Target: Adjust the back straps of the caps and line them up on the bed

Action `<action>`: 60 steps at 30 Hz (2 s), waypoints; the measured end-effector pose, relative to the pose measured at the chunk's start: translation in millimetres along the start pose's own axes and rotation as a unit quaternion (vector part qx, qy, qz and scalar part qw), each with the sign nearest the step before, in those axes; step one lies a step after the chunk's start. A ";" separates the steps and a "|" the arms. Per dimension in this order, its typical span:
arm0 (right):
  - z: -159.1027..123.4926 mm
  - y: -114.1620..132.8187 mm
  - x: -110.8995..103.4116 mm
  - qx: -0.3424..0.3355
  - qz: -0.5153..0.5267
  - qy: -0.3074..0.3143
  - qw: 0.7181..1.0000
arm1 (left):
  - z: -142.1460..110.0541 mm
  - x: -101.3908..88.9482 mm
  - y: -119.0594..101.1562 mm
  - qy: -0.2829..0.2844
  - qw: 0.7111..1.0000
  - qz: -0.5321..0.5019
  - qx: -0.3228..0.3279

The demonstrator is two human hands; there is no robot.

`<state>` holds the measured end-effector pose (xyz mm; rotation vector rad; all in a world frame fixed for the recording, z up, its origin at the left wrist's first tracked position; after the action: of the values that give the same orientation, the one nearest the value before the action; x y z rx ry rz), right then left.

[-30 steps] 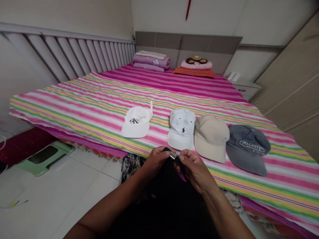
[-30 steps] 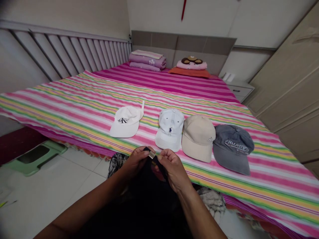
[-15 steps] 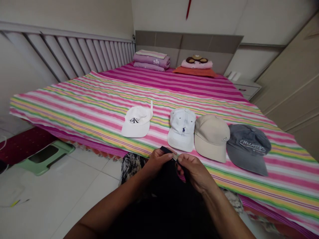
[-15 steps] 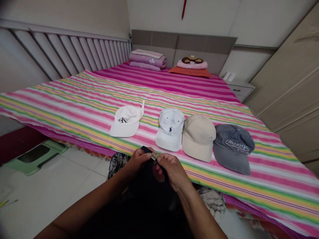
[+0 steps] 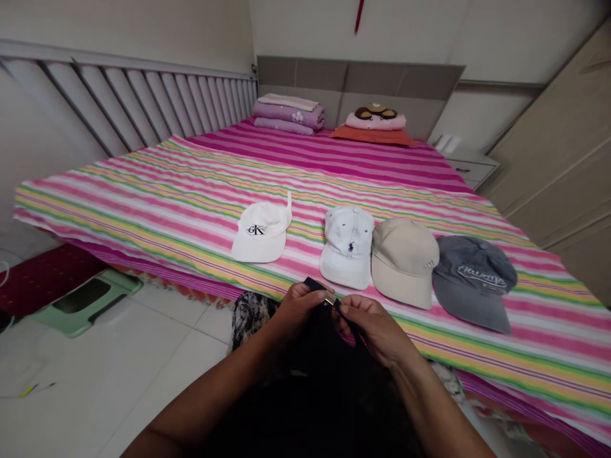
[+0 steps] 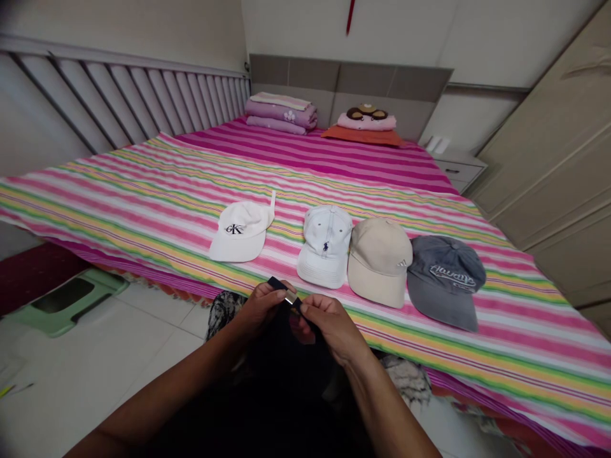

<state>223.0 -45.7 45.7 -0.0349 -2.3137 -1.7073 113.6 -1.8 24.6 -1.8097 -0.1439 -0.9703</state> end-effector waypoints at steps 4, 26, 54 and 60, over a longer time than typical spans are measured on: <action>0.3 1.0 -2.0 0.001 -0.010 -0.016 1.000 | 0.5 -1.8 1.4 0.004 1.000 0.014 0.006; -0.7 6.6 -0.4 0.002 -0.033 -0.041 0.999 | -1.4 4.8 -10.0 0.125 0.989 -0.025 -0.075; 0.9 5.3 -25.5 0.046 0.027 0.030 0.998 | 12.4 -6.2 -44.3 0.114 0.985 -0.051 -0.117; -7.6 27.4 -32.3 -0.049 0.089 -0.033 0.994 | 5.7 -6.7 -59.2 0.161 0.975 -0.009 -0.151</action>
<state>260.5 -40.1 66.1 -0.3126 -2.1960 -1.7511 82.3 32.4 62.4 -1.8942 0.1983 -1.3407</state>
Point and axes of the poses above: each hand's wrist, its own z-axis towards the middle knuckle, its own x-axis out of the palm, y = z × x, the point moved 5 cm from there along z, towards the middle knuckle, and after that the axes turned 6 degrees about -z, right-handed, at the moved point
